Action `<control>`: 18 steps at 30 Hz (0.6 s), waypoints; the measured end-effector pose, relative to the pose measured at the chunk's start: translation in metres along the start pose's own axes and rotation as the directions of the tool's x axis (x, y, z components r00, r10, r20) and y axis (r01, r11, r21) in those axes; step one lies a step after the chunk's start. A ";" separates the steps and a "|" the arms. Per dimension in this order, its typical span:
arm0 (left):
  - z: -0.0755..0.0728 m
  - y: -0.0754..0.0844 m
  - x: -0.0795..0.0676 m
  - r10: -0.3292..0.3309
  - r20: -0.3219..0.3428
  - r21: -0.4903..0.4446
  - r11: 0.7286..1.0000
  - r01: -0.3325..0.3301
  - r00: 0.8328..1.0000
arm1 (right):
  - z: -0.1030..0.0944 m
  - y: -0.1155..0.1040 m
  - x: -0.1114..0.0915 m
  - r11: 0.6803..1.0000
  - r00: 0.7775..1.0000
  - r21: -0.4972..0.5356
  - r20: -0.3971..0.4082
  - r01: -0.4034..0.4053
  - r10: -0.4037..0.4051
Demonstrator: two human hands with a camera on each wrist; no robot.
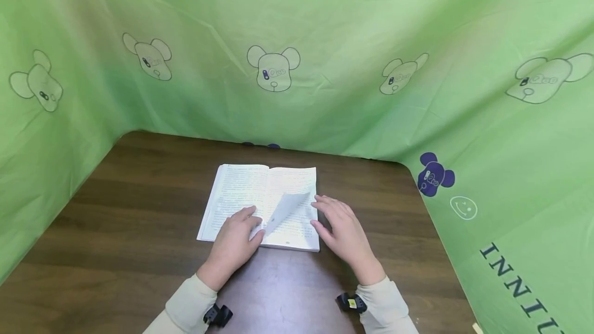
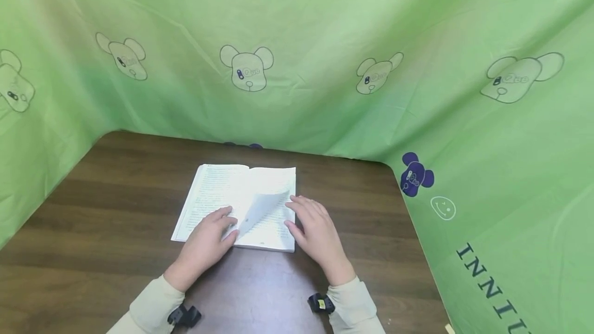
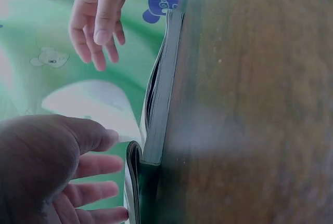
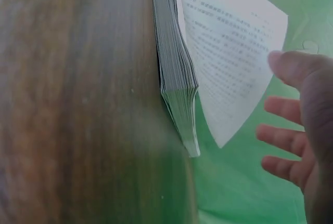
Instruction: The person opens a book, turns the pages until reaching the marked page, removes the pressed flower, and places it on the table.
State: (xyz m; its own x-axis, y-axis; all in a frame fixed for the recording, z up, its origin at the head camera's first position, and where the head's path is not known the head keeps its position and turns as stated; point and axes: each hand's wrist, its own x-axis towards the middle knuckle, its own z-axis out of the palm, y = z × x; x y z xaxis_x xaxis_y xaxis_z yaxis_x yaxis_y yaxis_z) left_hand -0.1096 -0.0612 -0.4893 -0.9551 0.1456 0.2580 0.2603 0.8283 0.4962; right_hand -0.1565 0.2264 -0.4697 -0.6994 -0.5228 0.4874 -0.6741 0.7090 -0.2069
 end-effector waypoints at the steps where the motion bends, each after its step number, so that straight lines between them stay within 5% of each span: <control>1: 0.000 0.000 0.001 -0.003 -0.011 -0.007 1.000 0.003 1.000 | 0.000 0.000 0.000 1.000 1.000 -0.001 0.020 -0.004 0.004; 6: 0.001 -0.003 0.003 -0.002 -0.084 0.011 1.000 0.003 0.996 | 0.002 -0.002 -0.001 1.000 0.985 -0.001 0.172 -0.012 0.012; 10: -0.002 -0.006 0.002 0.059 -0.127 0.120 0.992 -0.044 0.990 | 0.004 -0.003 -0.006 0.999 0.940 0.048 0.342 -0.023 0.006; 14: -0.006 -0.010 0.002 0.128 -0.090 0.201 0.974 -0.108 0.988 | 0.004 -0.004 -0.010 0.995 0.891 0.084 0.453 -0.060 0.016; 18: -0.009 -0.014 0.001 0.148 0.001 0.192 0.971 -0.146 0.989 | 0.005 -0.002 -0.011 0.995 0.884 0.075 0.466 -0.067 0.024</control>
State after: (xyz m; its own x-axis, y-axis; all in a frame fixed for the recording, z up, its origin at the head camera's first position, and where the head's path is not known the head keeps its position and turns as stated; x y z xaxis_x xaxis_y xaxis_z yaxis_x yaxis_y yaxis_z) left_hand -0.1133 -0.0778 -0.4884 -0.9062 0.2672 0.3279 0.3644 0.8866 0.2849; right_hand -0.1483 0.2282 -0.4795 -0.7454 -0.6659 0.0304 -0.6419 0.7047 -0.3024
